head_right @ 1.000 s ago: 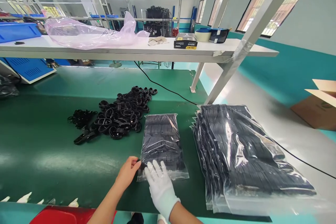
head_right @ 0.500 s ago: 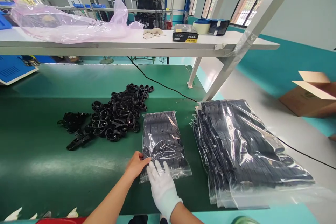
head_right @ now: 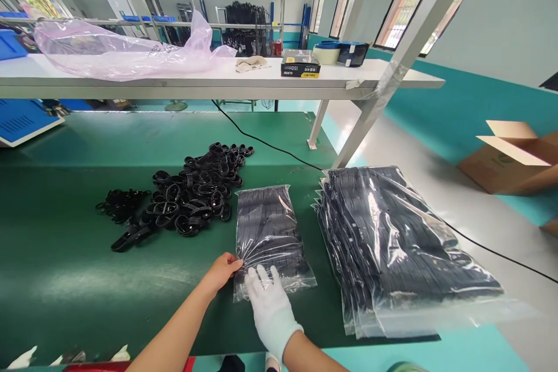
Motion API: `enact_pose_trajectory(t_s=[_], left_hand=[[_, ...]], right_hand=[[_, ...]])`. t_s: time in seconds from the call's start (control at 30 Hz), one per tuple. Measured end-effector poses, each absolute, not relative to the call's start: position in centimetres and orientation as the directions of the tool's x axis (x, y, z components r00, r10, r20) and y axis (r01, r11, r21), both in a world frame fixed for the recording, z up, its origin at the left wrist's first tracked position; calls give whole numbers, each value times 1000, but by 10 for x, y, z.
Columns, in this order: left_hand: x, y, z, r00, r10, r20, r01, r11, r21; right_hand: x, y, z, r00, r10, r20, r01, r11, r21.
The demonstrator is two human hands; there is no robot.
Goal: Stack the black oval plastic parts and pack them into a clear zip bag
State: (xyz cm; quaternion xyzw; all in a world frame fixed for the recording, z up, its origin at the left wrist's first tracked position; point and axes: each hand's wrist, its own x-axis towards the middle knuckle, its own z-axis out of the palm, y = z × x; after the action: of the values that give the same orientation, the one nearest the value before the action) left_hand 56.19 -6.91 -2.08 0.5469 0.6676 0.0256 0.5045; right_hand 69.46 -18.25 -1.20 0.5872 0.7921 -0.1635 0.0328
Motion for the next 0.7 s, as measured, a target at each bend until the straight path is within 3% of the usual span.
enact_pose_trajectory(t_s=[0.43, 0.7], left_hand=[[561, -67, -25, 113, 743, -660, 715, 400, 573], [567, -75, -16, 166, 759, -630, 674, 379, 634]], right_hand=[[698, -182, -7, -348, 914, -209, 919, 288, -268], [699, -180, -8, -408, 894, -187, 881, 332, -336]])
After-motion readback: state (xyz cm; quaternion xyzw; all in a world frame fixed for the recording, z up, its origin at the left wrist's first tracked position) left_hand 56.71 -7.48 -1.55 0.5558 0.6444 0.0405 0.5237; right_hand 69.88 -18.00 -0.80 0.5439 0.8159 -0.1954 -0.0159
